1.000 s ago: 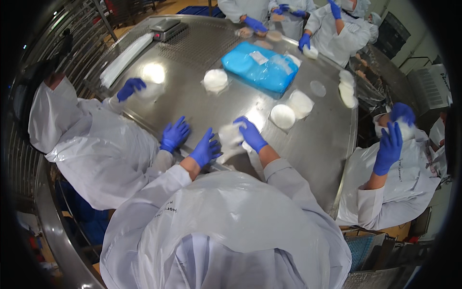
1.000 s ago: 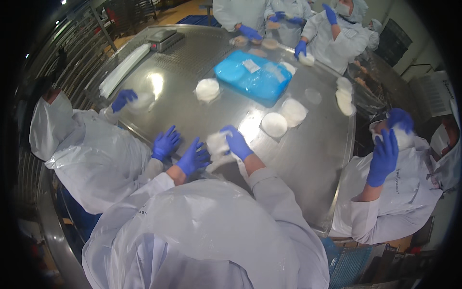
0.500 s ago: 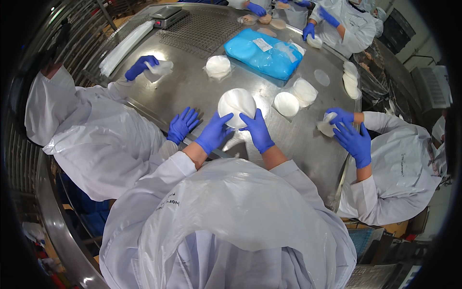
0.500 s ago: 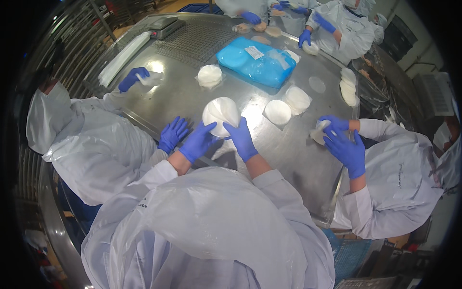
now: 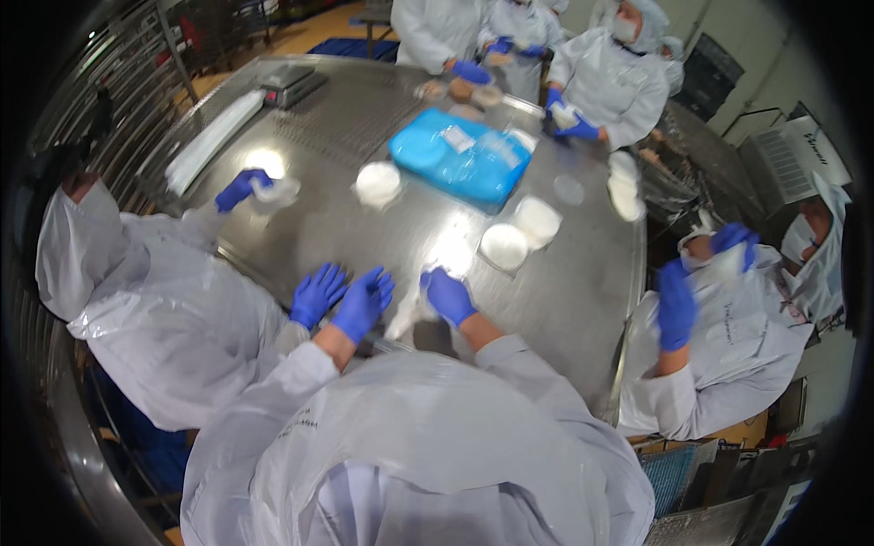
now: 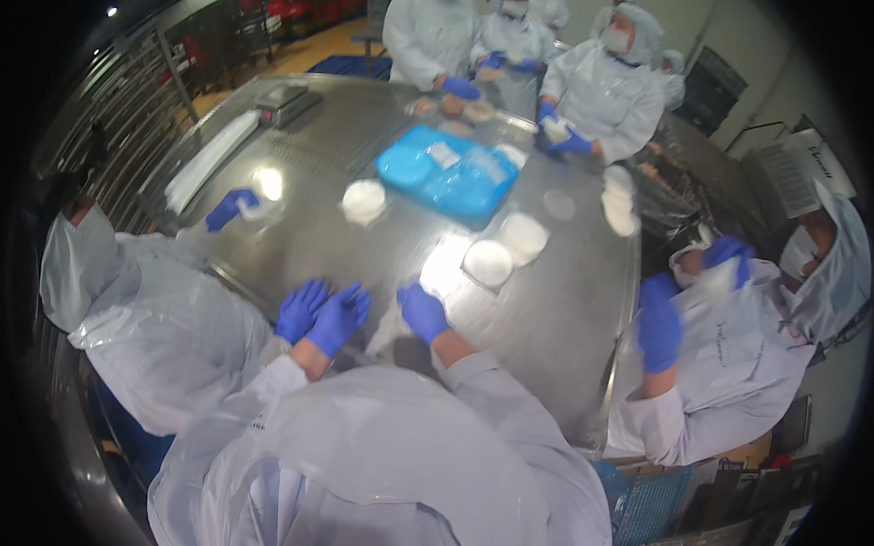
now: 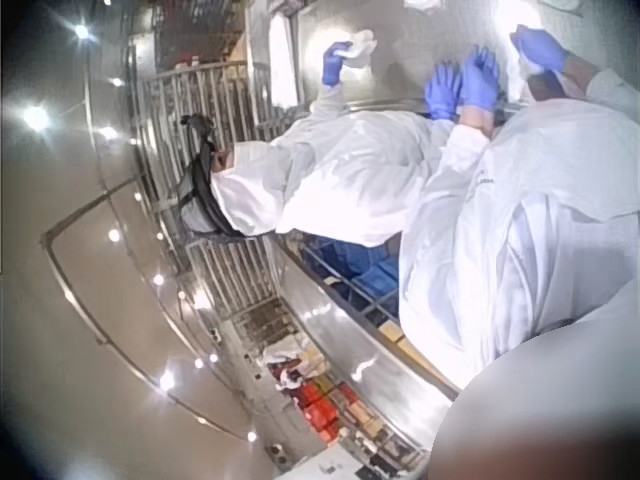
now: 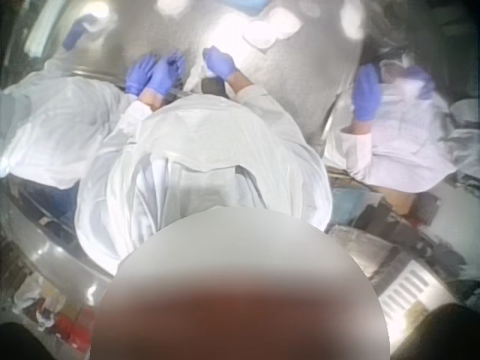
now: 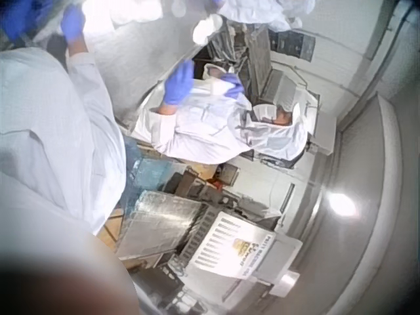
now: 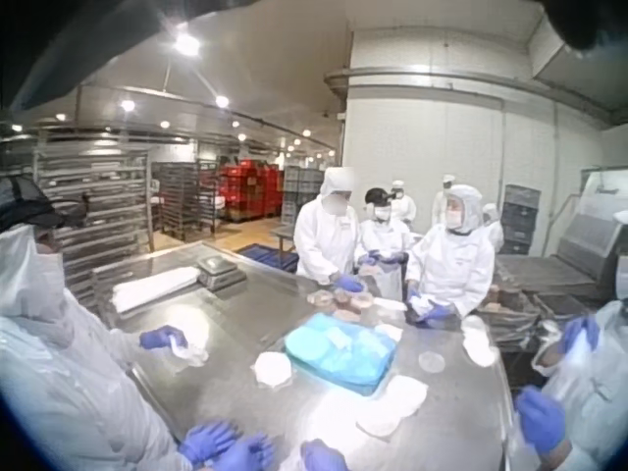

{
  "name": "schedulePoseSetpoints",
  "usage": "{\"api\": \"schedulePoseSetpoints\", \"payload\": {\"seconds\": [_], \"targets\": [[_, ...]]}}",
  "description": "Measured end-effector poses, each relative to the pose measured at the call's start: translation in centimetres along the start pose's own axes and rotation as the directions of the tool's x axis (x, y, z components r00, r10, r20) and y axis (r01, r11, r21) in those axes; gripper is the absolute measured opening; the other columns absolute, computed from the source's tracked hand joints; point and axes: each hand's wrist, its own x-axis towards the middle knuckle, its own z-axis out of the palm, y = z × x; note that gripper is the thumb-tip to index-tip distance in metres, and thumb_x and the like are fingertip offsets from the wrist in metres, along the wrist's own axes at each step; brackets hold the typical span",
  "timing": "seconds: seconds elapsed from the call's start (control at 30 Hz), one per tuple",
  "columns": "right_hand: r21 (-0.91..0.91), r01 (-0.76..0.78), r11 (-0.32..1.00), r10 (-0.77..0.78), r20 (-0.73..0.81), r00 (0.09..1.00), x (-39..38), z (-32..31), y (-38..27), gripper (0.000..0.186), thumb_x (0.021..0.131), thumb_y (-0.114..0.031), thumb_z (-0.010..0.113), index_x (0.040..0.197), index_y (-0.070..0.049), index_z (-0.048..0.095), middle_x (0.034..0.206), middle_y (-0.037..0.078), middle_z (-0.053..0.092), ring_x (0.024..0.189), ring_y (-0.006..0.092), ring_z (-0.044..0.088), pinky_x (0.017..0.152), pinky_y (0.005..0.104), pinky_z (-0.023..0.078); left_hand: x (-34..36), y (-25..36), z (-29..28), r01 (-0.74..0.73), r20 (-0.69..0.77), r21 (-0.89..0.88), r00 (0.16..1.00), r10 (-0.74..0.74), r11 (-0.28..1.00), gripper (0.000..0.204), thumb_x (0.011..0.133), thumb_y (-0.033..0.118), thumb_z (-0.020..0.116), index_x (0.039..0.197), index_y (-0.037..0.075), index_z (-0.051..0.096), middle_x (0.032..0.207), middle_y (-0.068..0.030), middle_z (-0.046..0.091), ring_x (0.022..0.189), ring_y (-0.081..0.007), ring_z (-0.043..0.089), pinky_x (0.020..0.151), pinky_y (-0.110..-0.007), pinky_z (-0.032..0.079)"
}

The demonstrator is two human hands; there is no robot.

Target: The person shapes white dough into round discs by hand on a stainless steel table. They repeatedly pick up portions of dough, flatten them, and place the finished discs on the table alongside others.

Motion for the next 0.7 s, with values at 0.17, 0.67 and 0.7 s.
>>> {"api": "schedulePoseSetpoints", "payload": {"seconds": [0.17, 0.67, 0.7], "targets": [[-0.164, 0.226, 0.96, -0.25, -0.144, 0.957, 0.2, 3.4, 3.6, 0.012, 0.087, -0.013, 0.048, 0.087, -0.008, 0.058, 0.098, 0.018, 0.053, 0.082, 0.0381, 0.06, 0.074, 0.0492, 0.048, -1.8, -0.5, 0.9, 0.105, 0.054, 0.1, 0.992, -0.111, 0.989, 0.036, 0.094, 0.025, 0.051, 0.128, 0.012, 0.053, 0.119, -0.0059, 0.057, 0.102, -0.0182, 0.057, 0.082, -0.029, 0.047], [0.576, 0.76, 0.301, -0.075, -0.78, 0.622, 4.6, -23.8, -2.9, 0.01, 0.091, -0.01, 0.049, 0.096, -0.006, 0.057, 0.098, 0.006, 0.058, 0.091, 0.0166, 0.057, 0.08, 0.0275, 0.046, -1.8, -0.4, 0.9, 0.115, 0.056, 0.178, 0.99, -0.126, 0.977, 0.035, 0.095, 0.027, 0.05, 0.126, 0.012, 0.054, 0.121, -0.0056, 0.056, 0.104, -0.0177, 0.056, 0.083, -0.029, 0.046], [0.465, 0.787, 0.404, -0.159, -0.812, 0.561, 4.4, -24.2, -3.6, 0.011, 0.089, -0.007, 0.048, 0.096, -0.006, 0.057, 0.099, 0.007, 0.058, 0.093, 0.0176, 0.056, 0.082, 0.0285, 0.045, -1.9, -0.3, 0.7, 0.114, 0.064, 0.169, 0.99, -0.126, 0.979, 0.035, 0.095, 0.027, 0.05, 0.126, 0.012, 0.054, 0.121, -0.0054, 0.056, 0.104, -0.0176, 0.056, 0.083, -0.029, 0.046]]}}
